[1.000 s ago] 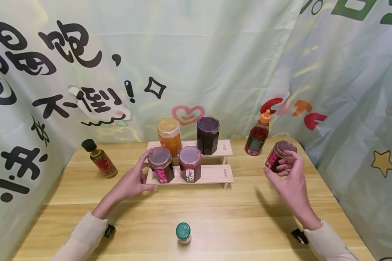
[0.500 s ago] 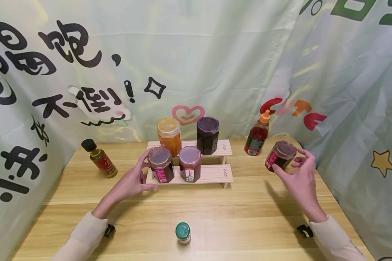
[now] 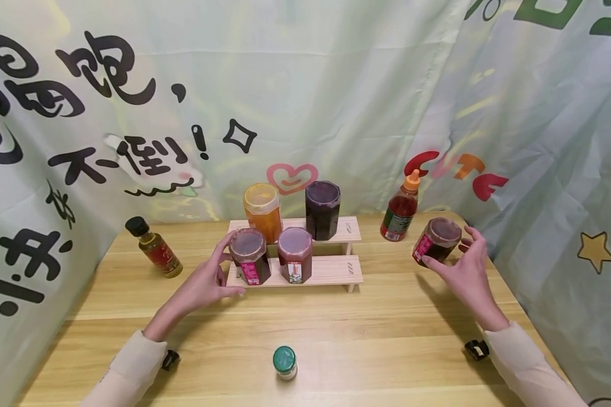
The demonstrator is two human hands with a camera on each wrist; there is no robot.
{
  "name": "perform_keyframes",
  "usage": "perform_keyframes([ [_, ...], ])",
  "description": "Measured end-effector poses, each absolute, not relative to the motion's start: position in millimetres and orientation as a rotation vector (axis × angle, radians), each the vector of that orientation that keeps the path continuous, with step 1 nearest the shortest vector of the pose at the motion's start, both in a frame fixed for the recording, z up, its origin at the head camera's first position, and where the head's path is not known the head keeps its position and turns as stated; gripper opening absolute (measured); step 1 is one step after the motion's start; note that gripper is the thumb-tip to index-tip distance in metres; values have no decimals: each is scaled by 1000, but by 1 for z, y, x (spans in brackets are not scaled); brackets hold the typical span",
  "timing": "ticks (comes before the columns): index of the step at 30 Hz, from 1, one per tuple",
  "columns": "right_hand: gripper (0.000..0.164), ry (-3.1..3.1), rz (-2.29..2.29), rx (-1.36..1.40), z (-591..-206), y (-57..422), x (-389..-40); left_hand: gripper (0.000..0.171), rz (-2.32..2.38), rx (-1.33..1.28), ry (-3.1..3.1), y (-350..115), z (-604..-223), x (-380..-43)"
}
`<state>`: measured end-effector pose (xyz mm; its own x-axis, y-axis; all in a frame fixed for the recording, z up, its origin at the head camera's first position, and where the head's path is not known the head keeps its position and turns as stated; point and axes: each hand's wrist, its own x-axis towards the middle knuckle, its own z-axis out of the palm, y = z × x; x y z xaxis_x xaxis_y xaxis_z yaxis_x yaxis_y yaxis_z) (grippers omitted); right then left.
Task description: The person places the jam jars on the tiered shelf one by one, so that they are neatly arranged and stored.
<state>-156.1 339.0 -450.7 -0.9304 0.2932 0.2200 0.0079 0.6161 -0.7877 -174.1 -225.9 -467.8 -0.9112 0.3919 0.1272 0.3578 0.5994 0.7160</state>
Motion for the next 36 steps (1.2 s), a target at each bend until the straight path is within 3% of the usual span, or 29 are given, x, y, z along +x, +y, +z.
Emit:
perform_keyframes([
  [11, 118, -2504, 1261, -179, -457, 341, -170, 137, 1215, 653, 2784, -227, -467, -175],
  [36, 104, -2531, 1220, -167, -455, 347, -180, 136, 1233, 645, 2764, -227, -466, -174],
])
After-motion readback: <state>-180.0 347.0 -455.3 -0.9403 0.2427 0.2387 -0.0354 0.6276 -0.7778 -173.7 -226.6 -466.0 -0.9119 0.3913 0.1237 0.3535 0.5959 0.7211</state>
